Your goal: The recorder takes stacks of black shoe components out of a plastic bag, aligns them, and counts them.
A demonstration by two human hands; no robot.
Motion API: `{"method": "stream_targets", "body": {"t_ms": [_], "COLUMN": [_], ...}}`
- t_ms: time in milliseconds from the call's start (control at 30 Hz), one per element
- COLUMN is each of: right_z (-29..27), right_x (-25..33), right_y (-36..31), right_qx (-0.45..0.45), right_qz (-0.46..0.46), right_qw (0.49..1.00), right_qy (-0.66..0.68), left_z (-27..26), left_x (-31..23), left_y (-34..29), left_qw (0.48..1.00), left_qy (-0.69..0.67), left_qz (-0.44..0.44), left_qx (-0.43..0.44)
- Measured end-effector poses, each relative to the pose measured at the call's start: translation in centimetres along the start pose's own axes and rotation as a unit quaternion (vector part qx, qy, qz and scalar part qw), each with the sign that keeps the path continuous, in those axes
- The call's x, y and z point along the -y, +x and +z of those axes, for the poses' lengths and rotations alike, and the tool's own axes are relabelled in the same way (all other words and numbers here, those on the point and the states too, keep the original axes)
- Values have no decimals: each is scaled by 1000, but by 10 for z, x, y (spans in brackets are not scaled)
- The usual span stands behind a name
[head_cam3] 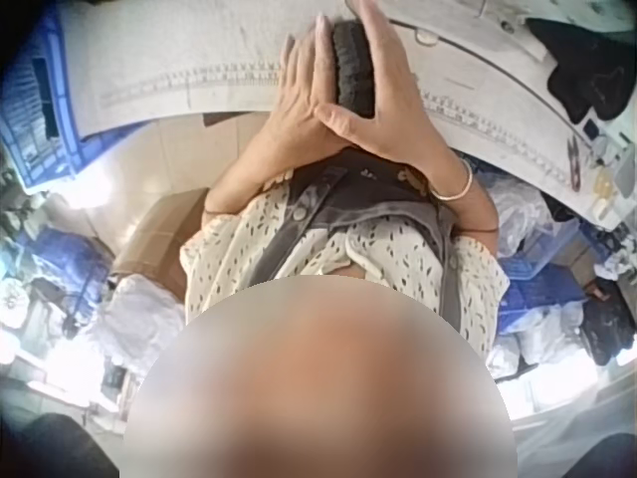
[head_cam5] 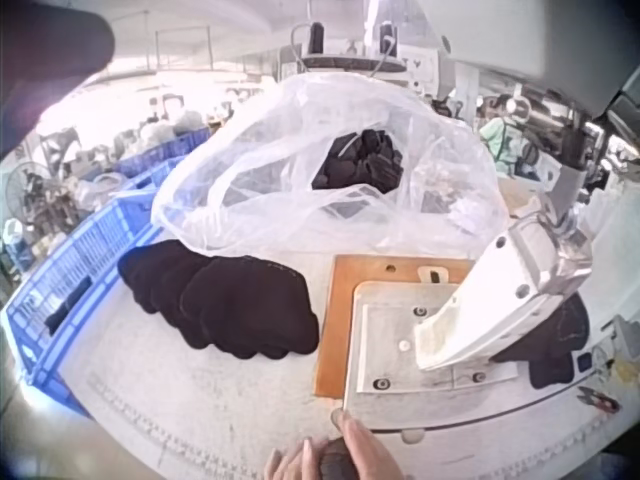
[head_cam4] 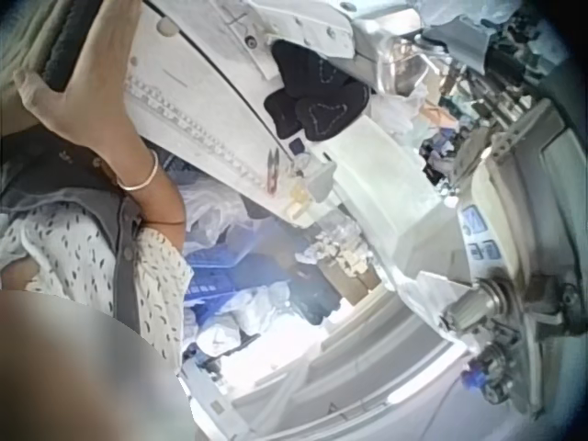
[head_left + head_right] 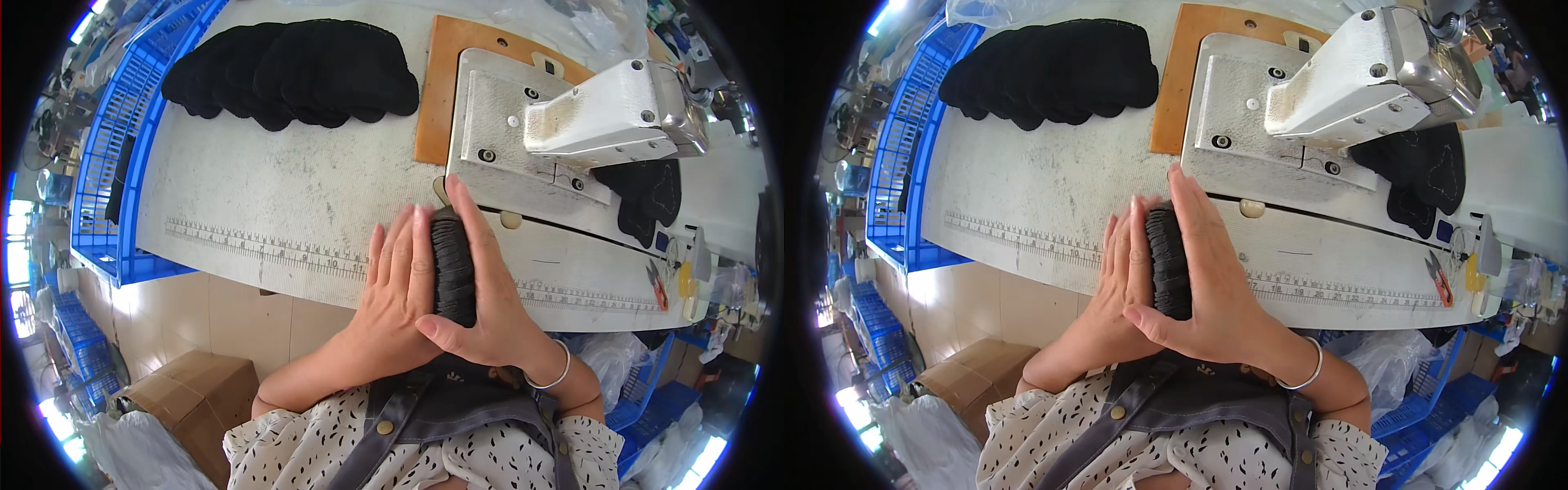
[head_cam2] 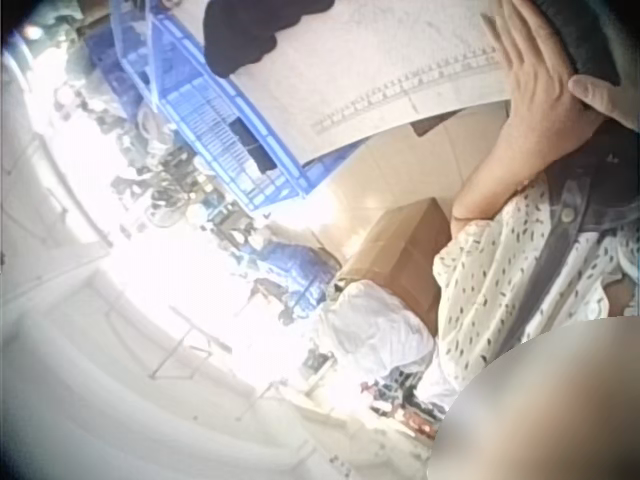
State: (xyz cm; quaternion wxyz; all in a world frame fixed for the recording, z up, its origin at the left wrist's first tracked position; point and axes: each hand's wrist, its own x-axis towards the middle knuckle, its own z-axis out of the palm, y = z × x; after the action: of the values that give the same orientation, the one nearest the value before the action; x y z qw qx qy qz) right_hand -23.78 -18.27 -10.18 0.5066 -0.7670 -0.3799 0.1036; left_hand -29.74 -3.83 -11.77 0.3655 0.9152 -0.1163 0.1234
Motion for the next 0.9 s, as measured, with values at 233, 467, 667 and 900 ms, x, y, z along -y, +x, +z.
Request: {"method": "stream_targets", "body": {"t_ms": [233, 467, 667, 900], "right_z": [7, 6, 1, -22], "right_x": [-4, 1, 6, 4], "right_y": [1, 3, 7, 2], "right_qx": [-52, -37, -14, 35], "right_qz": [-9, -5, 6, -12], "right_qw": [998, 999, 992, 999], "right_qy": [-41, -35, -123, -38], "left_z": [-6, -13, -3, -7], "left_x": [11, 2, 0, 9], "left_y": [8, 11, 10, 10], "left_qw": [999, 998, 1000, 999], "left_qy": [-33, 38, -24, -46], "left_qz": [36, -3, -11, 21], "left_qx": [5, 46, 6, 14]}}
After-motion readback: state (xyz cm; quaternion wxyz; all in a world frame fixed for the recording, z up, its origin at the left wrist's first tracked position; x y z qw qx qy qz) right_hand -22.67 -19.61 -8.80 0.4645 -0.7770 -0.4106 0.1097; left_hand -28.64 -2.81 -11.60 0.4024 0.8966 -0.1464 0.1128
